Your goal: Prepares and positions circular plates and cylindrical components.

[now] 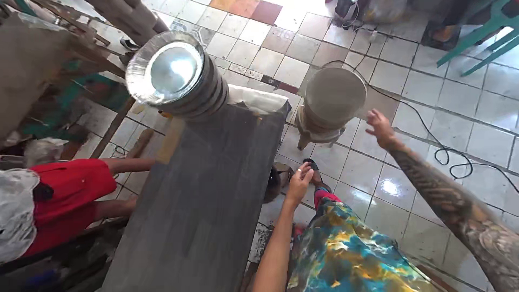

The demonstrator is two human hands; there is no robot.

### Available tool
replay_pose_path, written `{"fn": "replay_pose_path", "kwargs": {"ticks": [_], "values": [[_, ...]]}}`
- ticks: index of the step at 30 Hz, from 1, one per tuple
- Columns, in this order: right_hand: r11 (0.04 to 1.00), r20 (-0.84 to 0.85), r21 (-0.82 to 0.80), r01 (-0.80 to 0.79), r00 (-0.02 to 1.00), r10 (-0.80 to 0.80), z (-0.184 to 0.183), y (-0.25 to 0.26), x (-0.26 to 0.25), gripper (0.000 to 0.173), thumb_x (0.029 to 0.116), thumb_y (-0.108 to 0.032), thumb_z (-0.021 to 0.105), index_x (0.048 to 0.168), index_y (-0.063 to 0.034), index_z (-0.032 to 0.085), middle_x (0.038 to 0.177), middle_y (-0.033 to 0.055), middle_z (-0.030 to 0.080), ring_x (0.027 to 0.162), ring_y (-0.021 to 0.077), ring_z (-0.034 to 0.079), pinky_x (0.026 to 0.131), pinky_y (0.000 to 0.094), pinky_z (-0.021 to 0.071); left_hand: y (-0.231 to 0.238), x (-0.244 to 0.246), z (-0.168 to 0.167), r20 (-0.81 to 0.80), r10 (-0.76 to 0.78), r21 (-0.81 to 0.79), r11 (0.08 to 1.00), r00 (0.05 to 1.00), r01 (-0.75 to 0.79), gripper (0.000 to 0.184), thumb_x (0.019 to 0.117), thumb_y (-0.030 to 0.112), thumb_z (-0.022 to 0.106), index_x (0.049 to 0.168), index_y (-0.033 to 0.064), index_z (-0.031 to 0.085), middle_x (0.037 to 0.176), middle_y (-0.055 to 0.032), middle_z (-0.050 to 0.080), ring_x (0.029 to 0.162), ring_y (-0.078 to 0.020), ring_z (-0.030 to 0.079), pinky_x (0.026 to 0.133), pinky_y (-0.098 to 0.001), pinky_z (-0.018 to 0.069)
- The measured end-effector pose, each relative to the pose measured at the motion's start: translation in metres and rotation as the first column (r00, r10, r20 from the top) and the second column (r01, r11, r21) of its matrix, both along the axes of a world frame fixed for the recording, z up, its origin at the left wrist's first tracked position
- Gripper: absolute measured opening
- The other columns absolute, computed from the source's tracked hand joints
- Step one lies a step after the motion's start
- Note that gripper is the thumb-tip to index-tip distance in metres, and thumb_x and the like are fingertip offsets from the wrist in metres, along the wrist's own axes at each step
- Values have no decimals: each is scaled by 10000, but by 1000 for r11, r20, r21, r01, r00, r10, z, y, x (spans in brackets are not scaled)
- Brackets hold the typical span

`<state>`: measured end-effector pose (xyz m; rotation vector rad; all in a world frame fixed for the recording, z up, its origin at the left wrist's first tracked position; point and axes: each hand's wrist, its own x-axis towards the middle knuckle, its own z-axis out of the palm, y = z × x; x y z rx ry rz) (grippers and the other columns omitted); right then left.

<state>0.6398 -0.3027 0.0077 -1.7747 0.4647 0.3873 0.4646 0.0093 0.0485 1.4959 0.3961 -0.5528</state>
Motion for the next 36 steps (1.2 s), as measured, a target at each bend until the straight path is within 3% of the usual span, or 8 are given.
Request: {"fn": "replay_pose_path", "kwargs": {"ticks": [3, 8, 11, 16, 23, 29, 31, 36], "values": [[992, -150, 127, -17, 988, 36, -5, -8, 105, 706, 1052, -548, 452, 1625, -190, 250, 1605, 85, 418, 1438, 286, 445, 1137, 561, 401, -25, 101, -28, -90, 186, -84, 977, 978, -194, 626, 1073, 286, 481, 1586, -5, 274, 1565, -218, 427, 1426, -290, 455, 1144, -487, 412], [948, -349, 226, -225, 890, 295, -21, -5, 193, 478, 1056, -502, 439, 1337, -134, 560, 1124, 30, 701, 980, 129, 684, 859, 377, 582, -46, 226, -79, -185, 311, -108, 936, 932, -334, 874, 980, 458, 639, 1648, 173, 152, 1629, -160, 341, 1449, -330, 405, 1125, -563, 410], [957, -384, 159, -244, 877, 288, -23, -8, 208, 391, 1020, -427, 568, 1225, -97, 611, 950, 32, 704, 830, 117, 689, 759, 347, 596, -51, 256, -87, -238, 313, -102, 934, 919, -344, 912, 939, 513, 677, 1643, 238, 166, 1568, -144, 440, 1373, -334, 492, 1065, -561, 465], [967, -383, 39, -251, 890, 246, -10, 0, 212, 348, 1007, -369, 624, 1189, -73, 627, 861, 35, 659, 714, 104, 625, 675, 317, 549, -51, 269, -85, -266, 322, -95, 929, 909, -357, 869, 975, 405, 676, 1641, 179, 166, 1537, -174, 466, 1338, -323, 520, 1062, -516, 473], [924, -389, 24, -382, 847, 361, -5, 2, 220, 421, 997, -409, 616, 1298, -117, 576, 958, 50, 673, 792, 116, 640, 734, 341, 556, -68, 254, -86, -286, 427, -120, 872, 858, -474, 985, 934, 307, 749, 1649, 171, 85, 1527, -175, 480, 1367, -306, 503, 1098, -490, 458], [863, -396, -103, -494, 817, 420, -1, 1, 229, 494, 951, -402, 685, 1277, -40, 606, 1077, 139, 681, 943, 208, 660, 874, 455, 547, -67, 241, -88, -317, 381, -123, 892, 869, -436, 1002, 920, 415, 740, 1653, 222, 85, 1597, -142, 403, 1400, -330, 458, 1067, -542, 463], [861, -396, -117, -494, 819, 416, 1, 3, 231, 505, 924, -410, 707, 1260, -46, 609, 1045, 118, 685, 904, 185, 664, 834, 427, 558, -64, 236, -88, -323, 350, -123, 905, 879, -406, 1013, 909, 459, 737, 1655, 252, 83, 1608, -140, 385, 1411, -352, 442, 1075, -575, 445], [920, -389, -17, -392, 850, 355, 13, 8, 225, 764, 880, -369, 734, 1492, -121, 349, 1215, 123, 649, 1025, 213, 682, 874, 429, 591, -63, 225, -89, -301, 388, -213, 863, 871, -458, 978, 906, 476, 727, 1640, 263, 117, 1569, -138, 433, 1378, -338, 483, 1068, -561, 466]]}}
